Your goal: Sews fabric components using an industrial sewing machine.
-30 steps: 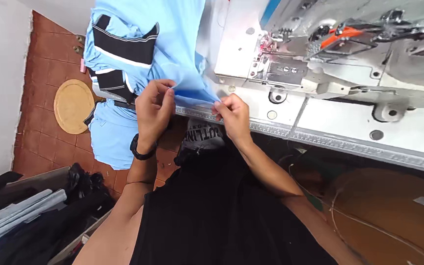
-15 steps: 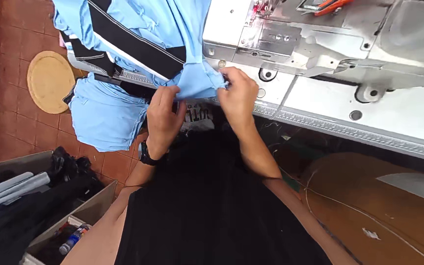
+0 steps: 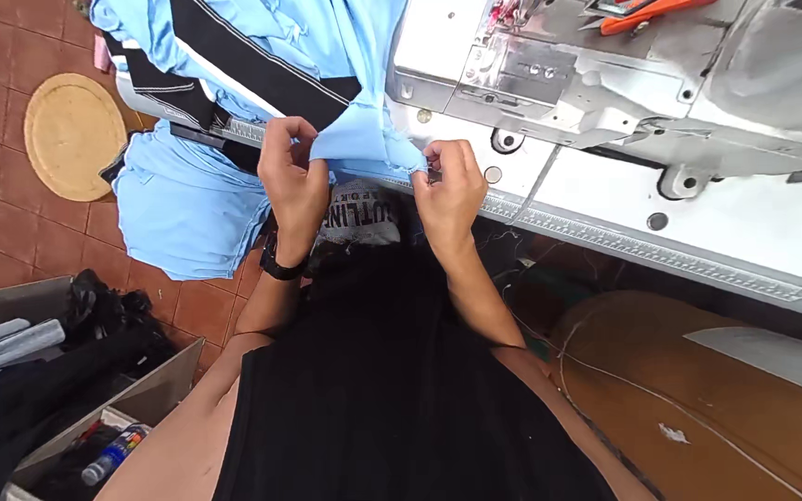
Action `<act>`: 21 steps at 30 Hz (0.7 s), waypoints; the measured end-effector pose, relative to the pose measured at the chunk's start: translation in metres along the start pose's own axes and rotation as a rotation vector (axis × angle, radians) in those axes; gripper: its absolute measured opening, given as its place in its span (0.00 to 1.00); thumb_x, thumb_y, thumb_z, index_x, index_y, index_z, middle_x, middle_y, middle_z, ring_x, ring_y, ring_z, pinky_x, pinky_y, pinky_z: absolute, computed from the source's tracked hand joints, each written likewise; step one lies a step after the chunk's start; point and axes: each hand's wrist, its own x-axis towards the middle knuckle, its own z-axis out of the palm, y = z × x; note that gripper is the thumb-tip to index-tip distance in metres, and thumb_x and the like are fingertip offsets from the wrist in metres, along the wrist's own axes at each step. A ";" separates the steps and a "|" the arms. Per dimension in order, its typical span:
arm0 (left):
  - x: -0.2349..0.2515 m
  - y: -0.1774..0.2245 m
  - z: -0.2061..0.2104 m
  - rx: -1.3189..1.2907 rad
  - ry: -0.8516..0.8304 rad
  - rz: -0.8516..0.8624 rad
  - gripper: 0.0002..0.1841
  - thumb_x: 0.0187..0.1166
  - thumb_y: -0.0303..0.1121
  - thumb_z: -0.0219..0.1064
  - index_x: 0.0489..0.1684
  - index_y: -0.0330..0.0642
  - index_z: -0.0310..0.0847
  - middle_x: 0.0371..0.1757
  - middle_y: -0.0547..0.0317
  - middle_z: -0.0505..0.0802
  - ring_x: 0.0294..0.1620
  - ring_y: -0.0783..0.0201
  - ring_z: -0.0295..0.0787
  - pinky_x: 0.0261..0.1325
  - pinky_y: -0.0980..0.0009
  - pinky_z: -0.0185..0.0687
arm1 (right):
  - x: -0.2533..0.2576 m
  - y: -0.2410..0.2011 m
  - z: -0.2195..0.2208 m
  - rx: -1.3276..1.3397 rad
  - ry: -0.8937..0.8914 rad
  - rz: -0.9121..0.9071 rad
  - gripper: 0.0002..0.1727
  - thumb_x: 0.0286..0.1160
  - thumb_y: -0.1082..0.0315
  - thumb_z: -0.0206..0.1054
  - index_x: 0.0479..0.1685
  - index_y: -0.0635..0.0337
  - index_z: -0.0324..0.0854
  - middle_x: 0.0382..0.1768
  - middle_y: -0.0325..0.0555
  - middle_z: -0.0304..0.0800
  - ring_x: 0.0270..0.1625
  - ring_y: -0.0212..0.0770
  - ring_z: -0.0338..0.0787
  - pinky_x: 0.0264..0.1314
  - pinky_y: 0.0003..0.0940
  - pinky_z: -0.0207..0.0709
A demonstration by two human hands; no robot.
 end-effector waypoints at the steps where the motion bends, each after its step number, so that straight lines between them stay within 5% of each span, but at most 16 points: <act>1: -0.001 -0.003 0.003 -0.311 -0.015 -0.103 0.11 0.80 0.22 0.63 0.55 0.44 0.75 0.49 0.61 0.85 0.41 0.71 0.87 0.43 0.73 0.89 | -0.002 0.002 0.004 0.191 0.002 0.052 0.09 0.66 0.78 0.71 0.45 0.64 0.84 0.43 0.51 0.87 0.38 0.40 0.89 0.32 0.33 0.85; 3: -0.001 -0.005 0.009 -0.860 -0.046 -0.380 0.12 0.84 0.21 0.58 0.54 0.52 0.77 0.51 0.67 0.90 0.51 0.70 0.90 0.57 0.67 0.90 | -0.003 0.003 0.010 0.722 -0.033 0.269 0.09 0.75 0.79 0.67 0.50 0.61 0.78 0.46 0.42 0.87 0.36 0.31 0.90 0.32 0.26 0.88; 5: 0.000 -0.008 0.014 -1.076 -0.078 -0.541 0.13 0.87 0.23 0.54 0.56 0.52 0.81 0.53 0.64 0.92 0.55 0.67 0.91 0.63 0.64 0.88 | 0.002 0.001 0.013 1.237 -0.086 0.556 0.10 0.83 0.77 0.61 0.52 0.51 0.80 0.45 0.35 0.89 0.38 0.28 0.90 0.37 0.23 0.87; 8: -0.002 -0.013 0.022 -0.770 -0.099 -0.268 0.10 0.79 0.21 0.66 0.52 0.44 0.86 0.54 0.65 0.91 0.55 0.70 0.89 0.58 0.69 0.88 | 0.012 0.000 0.014 1.602 -0.170 0.733 0.12 0.90 0.70 0.53 0.53 0.46 0.82 0.41 0.34 0.89 0.36 0.24 0.86 0.39 0.18 0.82; 11: 0.004 -0.015 0.023 -0.412 -0.106 0.070 0.06 0.71 0.22 0.76 0.43 0.35 0.92 0.46 0.58 0.93 0.46 0.69 0.89 0.49 0.73 0.88 | 0.016 -0.001 0.018 1.509 -0.205 0.638 0.10 0.90 0.66 0.55 0.54 0.46 0.83 0.38 0.32 0.87 0.33 0.23 0.83 0.37 0.18 0.78; 13: 0.015 -0.013 0.019 -0.450 -0.164 -0.027 0.03 0.79 0.28 0.72 0.40 0.39 0.92 0.42 0.64 0.94 0.42 0.74 0.90 0.47 0.75 0.88 | 0.019 0.002 0.018 1.342 -0.210 0.543 0.09 0.88 0.67 0.59 0.53 0.50 0.85 0.40 0.32 0.90 0.37 0.24 0.87 0.41 0.21 0.83; 15: 0.026 -0.014 0.011 -0.680 -0.243 -0.303 0.07 0.87 0.36 0.64 0.41 0.49 0.88 0.39 0.72 0.93 0.39 0.78 0.88 0.45 0.76 0.88 | 0.026 0.010 0.017 1.197 -0.254 0.451 0.09 0.87 0.66 0.61 0.55 0.53 0.86 0.43 0.33 0.91 0.43 0.25 0.89 0.47 0.25 0.86; 17: 0.034 -0.021 0.003 -0.926 -0.296 -0.487 0.09 0.90 0.41 0.59 0.46 0.53 0.85 0.40 0.70 0.92 0.40 0.76 0.90 0.48 0.74 0.89 | 0.036 0.018 0.013 1.139 -0.331 0.411 0.10 0.88 0.65 0.61 0.60 0.51 0.83 0.44 0.32 0.89 0.43 0.26 0.88 0.47 0.25 0.86; 21: 0.034 -0.033 -0.002 -0.940 -0.273 -0.449 0.09 0.89 0.34 0.59 0.56 0.52 0.85 0.47 0.71 0.92 0.47 0.76 0.89 0.54 0.73 0.88 | 0.054 0.031 0.005 1.199 -0.534 0.321 0.18 0.79 0.72 0.66 0.65 0.47 0.74 0.47 0.32 0.88 0.45 0.27 0.89 0.50 0.25 0.85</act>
